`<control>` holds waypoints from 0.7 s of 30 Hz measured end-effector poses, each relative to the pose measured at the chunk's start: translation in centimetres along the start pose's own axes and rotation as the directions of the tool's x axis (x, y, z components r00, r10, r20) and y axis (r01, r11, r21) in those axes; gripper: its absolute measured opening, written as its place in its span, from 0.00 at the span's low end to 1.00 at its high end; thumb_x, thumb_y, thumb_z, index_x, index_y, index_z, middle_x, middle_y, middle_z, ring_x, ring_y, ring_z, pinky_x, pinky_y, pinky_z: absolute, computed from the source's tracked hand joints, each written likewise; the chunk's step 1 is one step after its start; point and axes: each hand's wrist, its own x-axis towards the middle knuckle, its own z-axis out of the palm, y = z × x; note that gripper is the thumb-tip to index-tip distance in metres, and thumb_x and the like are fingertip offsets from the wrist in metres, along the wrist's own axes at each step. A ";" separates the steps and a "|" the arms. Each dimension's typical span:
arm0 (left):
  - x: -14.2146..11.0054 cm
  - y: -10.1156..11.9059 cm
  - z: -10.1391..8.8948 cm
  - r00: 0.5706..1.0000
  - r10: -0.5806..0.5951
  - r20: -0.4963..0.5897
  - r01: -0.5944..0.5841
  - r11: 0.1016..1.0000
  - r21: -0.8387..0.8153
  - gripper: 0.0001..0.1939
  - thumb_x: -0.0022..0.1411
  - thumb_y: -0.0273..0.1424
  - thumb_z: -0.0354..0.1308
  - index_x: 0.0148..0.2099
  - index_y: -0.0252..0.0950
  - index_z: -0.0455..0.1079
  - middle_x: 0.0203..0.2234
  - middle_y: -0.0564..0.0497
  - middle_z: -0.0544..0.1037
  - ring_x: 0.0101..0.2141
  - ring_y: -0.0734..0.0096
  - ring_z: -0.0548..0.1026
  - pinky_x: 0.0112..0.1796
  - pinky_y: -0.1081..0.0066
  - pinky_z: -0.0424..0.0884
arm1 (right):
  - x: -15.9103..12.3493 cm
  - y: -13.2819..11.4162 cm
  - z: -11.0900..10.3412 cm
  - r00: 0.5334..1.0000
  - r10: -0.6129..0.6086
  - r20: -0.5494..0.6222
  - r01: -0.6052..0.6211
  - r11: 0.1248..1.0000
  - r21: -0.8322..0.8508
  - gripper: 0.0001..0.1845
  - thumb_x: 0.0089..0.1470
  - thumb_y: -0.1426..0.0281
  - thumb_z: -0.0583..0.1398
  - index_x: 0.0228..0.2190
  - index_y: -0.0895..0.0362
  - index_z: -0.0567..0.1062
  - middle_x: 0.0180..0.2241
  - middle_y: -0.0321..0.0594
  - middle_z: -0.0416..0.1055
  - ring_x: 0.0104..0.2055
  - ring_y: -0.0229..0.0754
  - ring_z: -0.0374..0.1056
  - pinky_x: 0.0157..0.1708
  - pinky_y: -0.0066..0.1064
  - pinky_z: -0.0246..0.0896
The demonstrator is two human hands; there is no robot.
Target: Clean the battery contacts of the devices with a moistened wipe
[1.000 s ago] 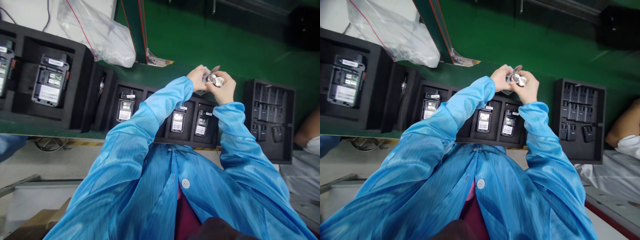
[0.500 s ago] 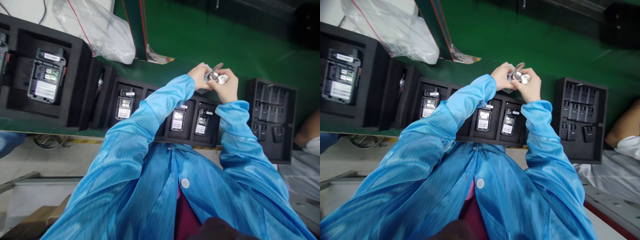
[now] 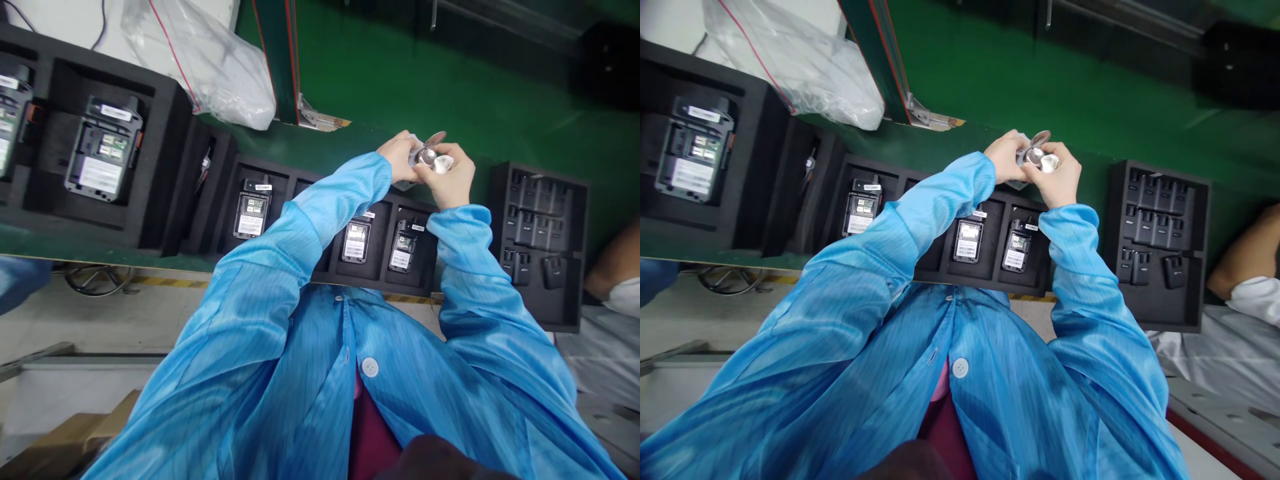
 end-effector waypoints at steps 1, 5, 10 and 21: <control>0.0 0.0 0.0 1.000 0.000 0.003 0.000 1.000 -0.002 0.23 0.43 0.43 0.72 0.40 0.40 0.73 0.42 0.50 0.73 0.39 0.68 0.71 0.42 0.65 0.69 | 0.1 0.0 -0.1 1.000 0.000 0.004 0.000 1.000 -0.001 0.16 0.44 0.66 0.67 0.38 0.54 0.74 0.36 0.36 0.74 0.33 0.38 0.62 0.36 0.32 0.59; -0.1 0.2 -0.1 1.000 -0.009 -0.002 0.009 1.000 -0.005 0.26 0.42 0.43 0.74 0.42 0.40 0.72 0.42 0.49 0.72 0.39 0.68 0.70 0.44 0.66 0.69 | 0.7 0.1 -0.6 0.998 0.015 0.055 -0.015 1.000 -0.010 0.16 0.40 0.68 0.69 0.33 0.53 0.73 0.31 0.33 0.72 0.30 0.36 0.58 0.32 0.31 0.55; -0.3 0.3 -0.1 1.000 -0.015 -0.010 0.015 1.000 -0.010 0.25 0.43 0.42 0.73 0.43 0.40 0.72 0.41 0.49 0.71 0.39 0.68 0.70 0.45 0.65 0.70 | 0.8 -0.2 -0.8 0.998 0.018 0.064 -0.016 0.999 -0.029 0.16 0.39 0.68 0.69 0.33 0.52 0.73 0.29 0.32 0.70 0.29 0.35 0.57 0.31 0.31 0.54; 0.3 -0.3 0.5 1.000 0.007 0.004 -0.007 1.000 -0.001 0.25 0.44 0.40 0.72 0.44 0.35 0.73 0.43 0.47 0.71 0.44 0.60 0.73 0.48 0.64 0.70 | 0.1 0.6 0.3 0.999 -0.036 -0.016 0.035 0.999 -0.028 0.18 0.42 0.66 0.66 0.39 0.54 0.76 0.35 0.37 0.74 0.32 0.38 0.61 0.34 0.32 0.58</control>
